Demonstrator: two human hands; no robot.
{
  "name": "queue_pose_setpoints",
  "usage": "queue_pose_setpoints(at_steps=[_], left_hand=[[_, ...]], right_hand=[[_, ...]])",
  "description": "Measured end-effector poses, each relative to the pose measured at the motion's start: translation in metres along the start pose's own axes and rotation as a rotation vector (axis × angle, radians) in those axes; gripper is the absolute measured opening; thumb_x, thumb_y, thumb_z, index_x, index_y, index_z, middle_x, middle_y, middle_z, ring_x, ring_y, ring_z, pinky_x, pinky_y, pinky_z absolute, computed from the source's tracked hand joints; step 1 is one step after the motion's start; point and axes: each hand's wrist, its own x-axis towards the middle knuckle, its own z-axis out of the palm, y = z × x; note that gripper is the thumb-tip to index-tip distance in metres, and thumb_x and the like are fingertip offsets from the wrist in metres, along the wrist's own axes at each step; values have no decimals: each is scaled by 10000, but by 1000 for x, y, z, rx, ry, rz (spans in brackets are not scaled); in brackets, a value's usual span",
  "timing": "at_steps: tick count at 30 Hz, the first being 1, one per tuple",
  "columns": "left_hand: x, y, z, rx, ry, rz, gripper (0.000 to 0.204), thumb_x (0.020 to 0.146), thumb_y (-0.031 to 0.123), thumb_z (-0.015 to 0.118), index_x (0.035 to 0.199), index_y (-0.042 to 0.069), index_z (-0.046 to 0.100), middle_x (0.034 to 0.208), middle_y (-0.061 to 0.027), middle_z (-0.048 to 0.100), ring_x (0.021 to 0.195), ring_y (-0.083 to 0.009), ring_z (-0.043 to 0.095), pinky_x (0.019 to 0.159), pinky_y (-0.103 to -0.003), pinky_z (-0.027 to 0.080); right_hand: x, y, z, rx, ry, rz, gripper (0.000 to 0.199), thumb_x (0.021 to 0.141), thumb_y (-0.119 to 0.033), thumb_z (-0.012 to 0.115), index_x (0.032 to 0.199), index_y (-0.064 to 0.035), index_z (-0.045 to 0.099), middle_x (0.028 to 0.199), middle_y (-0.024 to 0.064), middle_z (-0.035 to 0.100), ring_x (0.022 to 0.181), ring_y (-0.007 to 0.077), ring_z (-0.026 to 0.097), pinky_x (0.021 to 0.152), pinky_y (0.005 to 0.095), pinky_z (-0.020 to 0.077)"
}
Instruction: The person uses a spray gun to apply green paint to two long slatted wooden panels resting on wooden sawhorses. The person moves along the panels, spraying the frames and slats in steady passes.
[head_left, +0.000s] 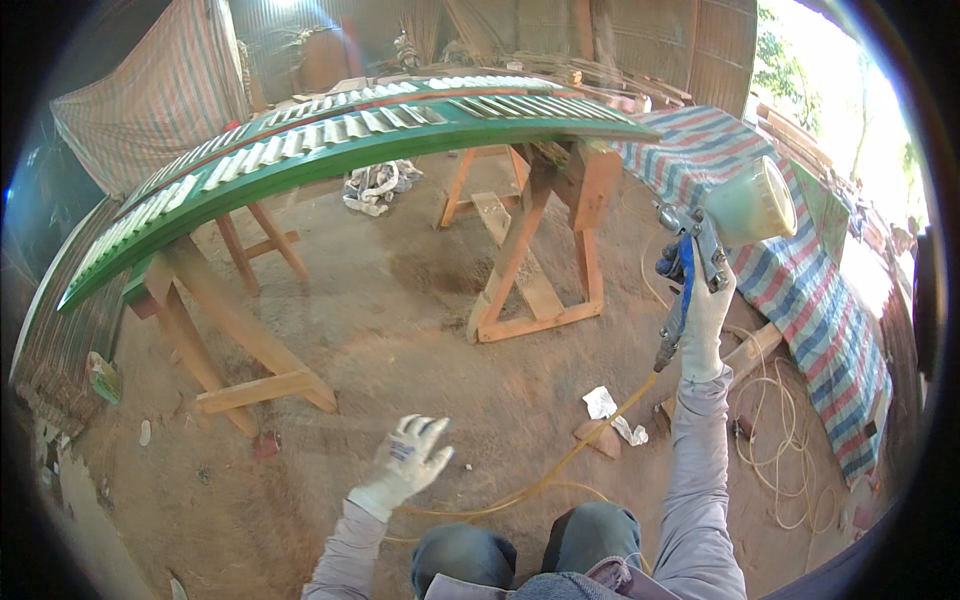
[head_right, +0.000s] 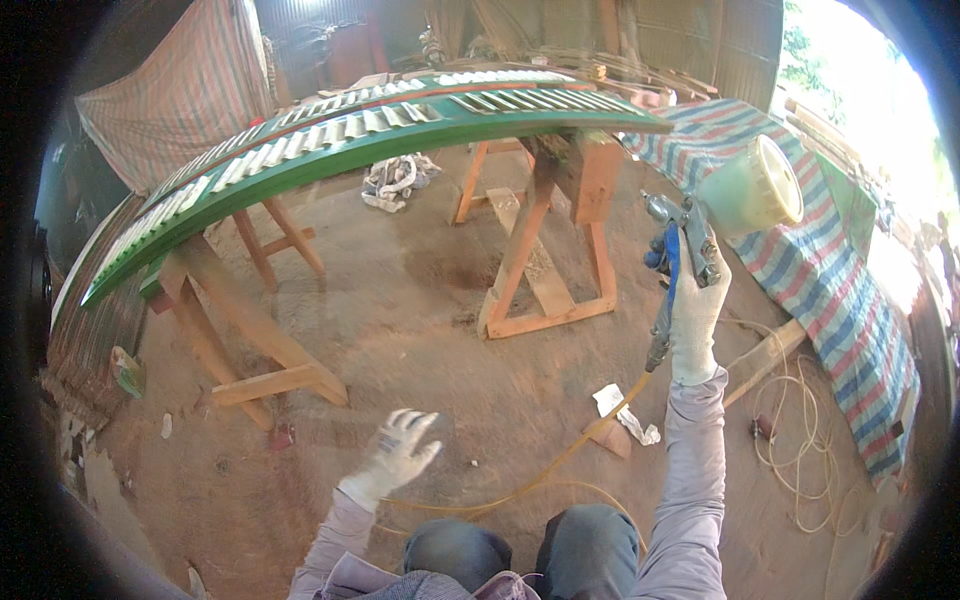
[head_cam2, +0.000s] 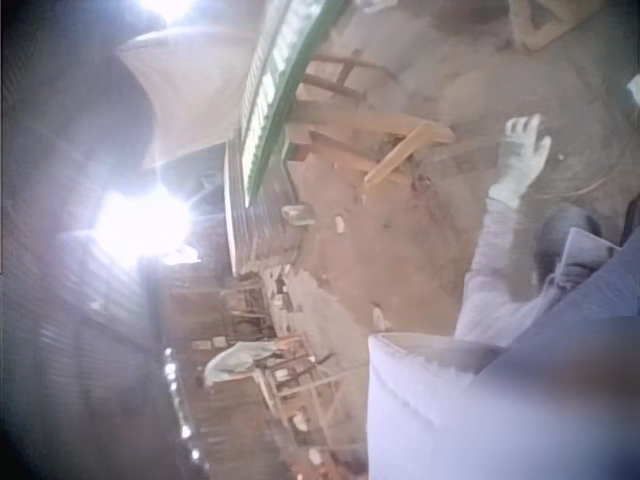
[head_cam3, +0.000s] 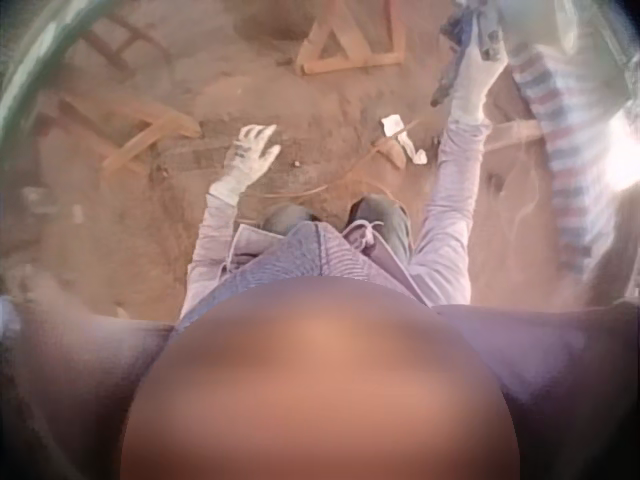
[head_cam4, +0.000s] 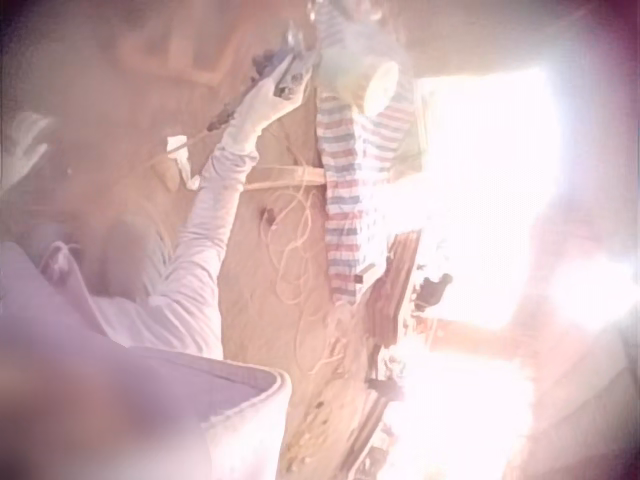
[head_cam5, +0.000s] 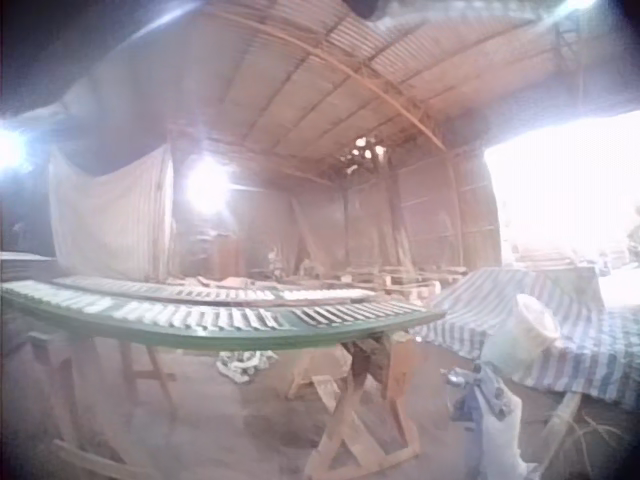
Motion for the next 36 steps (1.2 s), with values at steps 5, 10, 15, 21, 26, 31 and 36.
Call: queue_pose_setpoints(at_steps=[5, 10, 15, 21, 26, 31, 36], left_hand=[[9, -71, -45, -233, 90, -165, 502, 956, 297, 665, 1399, 97, 541, 1272, -153, 616, 1235, -343, 547, 1019, -456, 482], [99, -83, -46, -511, 168, -238, 487, 919, 235, 705, 1361, 74, 577, 1212, -150, 655, 1124, -339, 614, 1002, -461, 484], [183, -38, -17, 24, 249, 137, 477, 933, 299, 678, 1348, 85, 584, 1204, -122, 655, 1177, -317, 582, 995, -448, 488], [276, 25, -44, 329, 320, 170, 433, 969, 352, 602, 1308, 82, 589, 1204, -135, 637, 1198, -341, 543, 1002, -504, 457], [360, 47, -89, 598, 681, 245, 392, 899, 327, 702, 1218, 105, 647, 1166, -107, 657, 1152, -333, 571, 989, -493, 438], [471, 48, -140, 494, 697, 63, 228, 925, 299, 669, 1065, 135, 744, 1018, -116, 736, 1012, -322, 661, 945, -445, 506], [570, 49, -140, 571, 212, -342, 493, 955, 543, 572, 1341, 240, 628, 1366, -114, 627, 1266, -323, 574, 1063, -435, 431]], right_hand=[[-7, -32, 38, -6, 6, -3, 320, 1018, -47, 588, 1333, 0, 617, 956, 39, 709, 785, 91, 669, 684, 238, 539], [-21, -40, 40, 30, 161, 2, 374, 1023, -54, 580, 1395, -15, 574, 961, 55, 708, 766, 104, 671, 656, 243, 543], [-27, -18, 0, 8, 201, -9, 377, 1016, -26, 565, 1391, 8, 565, 958, 75, 708, 759, 116, 673, 636, 230, 533], [0, 33, -70, -133, 124, -108, 384, 1008, 1, 545, 1390, 21, 561, 978, 78, 698, 765, 106, 650, 649, 226, 515], [17, 78, -137, -190, 148, -8, 387, 1006, -1, 543, 1391, 25, 559, 946, 53, 676, 768, 94, 625, 665, 227, 489], [26, 116, -178, -228, 181, 38, 371, 1011, -25, 550, 1376, 39, 556, 928, 36, 656, 776, 89, 605, 665, 222, 463], [32, 137, -213, -205, 166, 217, 364, 1017, -22, 536, 1372, 55, 546, 954, 50, 652, 780, 102, 592, 680, 231, 470]])
